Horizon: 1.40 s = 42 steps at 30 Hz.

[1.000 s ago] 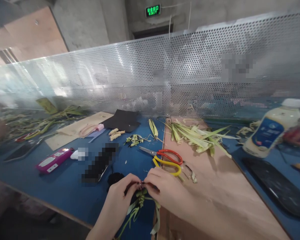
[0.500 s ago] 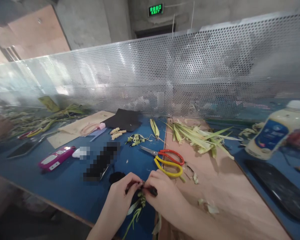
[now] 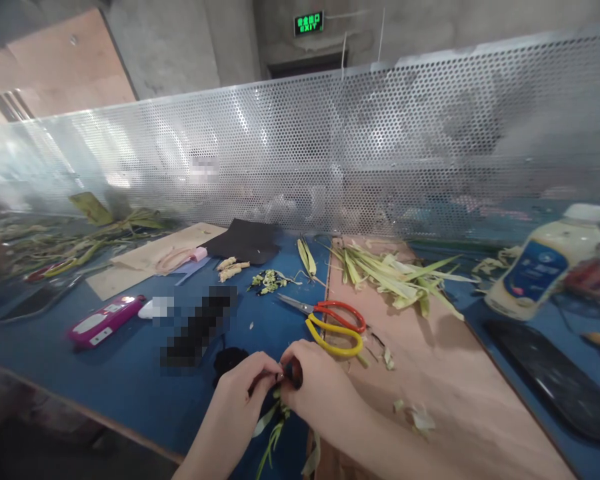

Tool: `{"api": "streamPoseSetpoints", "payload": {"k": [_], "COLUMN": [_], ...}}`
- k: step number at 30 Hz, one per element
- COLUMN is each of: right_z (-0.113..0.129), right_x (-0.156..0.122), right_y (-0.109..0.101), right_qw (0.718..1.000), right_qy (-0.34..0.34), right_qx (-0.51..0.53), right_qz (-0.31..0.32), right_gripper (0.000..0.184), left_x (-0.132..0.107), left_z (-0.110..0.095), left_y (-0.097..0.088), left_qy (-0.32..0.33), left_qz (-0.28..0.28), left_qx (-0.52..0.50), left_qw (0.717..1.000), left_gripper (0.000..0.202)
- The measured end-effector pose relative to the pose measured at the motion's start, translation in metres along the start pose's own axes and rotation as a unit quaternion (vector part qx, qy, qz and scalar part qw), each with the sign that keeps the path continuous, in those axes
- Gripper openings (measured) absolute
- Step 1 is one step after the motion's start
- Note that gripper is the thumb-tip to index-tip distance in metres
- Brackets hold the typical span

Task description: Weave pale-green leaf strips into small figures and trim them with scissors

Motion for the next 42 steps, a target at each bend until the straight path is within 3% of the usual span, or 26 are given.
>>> {"api": "streamPoseSetpoints", "payload": {"k": [6, 12, 21, 28, 33, 42], "right_z": [0.005, 0.006, 0.0, 0.0, 0.002, 0.003], "right_x": [-0.002, -0.005, -0.007, -0.003, -0.001, -0.001], "right_y": [0.003, 0.007, 0.009, -0.001, -0.014, -0.009], "right_qw": [1.0, 0.999, 0.998, 1.0, 0.997, 0.998], "right_qy": [-0.026, -0.033, -0.009, 0.029, 0.018, -0.034], "right_qx": [-0.015, -0.032, -0.043, 0.011, 0.042, 0.004], "right_qz": [-0.001, -0.025, -0.045, 0.0, 0.06, 0.048], "right_gripper": [0.018, 0.017, 0.018, 0.012, 0.005, 0.016], "left_x": [-0.002, -0.005, -0.001, -0.003, -0.004, -0.004], "left_z": [0.0, 0.001, -0.002, -0.003, -0.002, -0.001], "left_y": [0.0, 0.001, -0.001, -0.002, -0.001, -0.002], "left_qy": [0.043, 0.014, 0.016, 0.013, 0.007, -0.02], "left_qz": [-0.004, -0.014, -0.003, -0.01, -0.006, -0.009], "left_qx": [-0.001, 0.045, 0.032, 0.023, 0.024, -0.011], "left_qw": [0.999, 0.999, 0.999, 1.0, 1.0, 1.0], "left_gripper": [0.023, 0.024, 0.023, 0.025, 0.024, 0.022]}}
Point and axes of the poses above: each hand's wrist, its own x-axis towards the middle knuckle, its own y-axis out of the palm, z = x × y, the point moved 3 cm from there along x, towards the middle knuckle, and after that the axes turned 3 degrees about z, right-handed, at the moved point
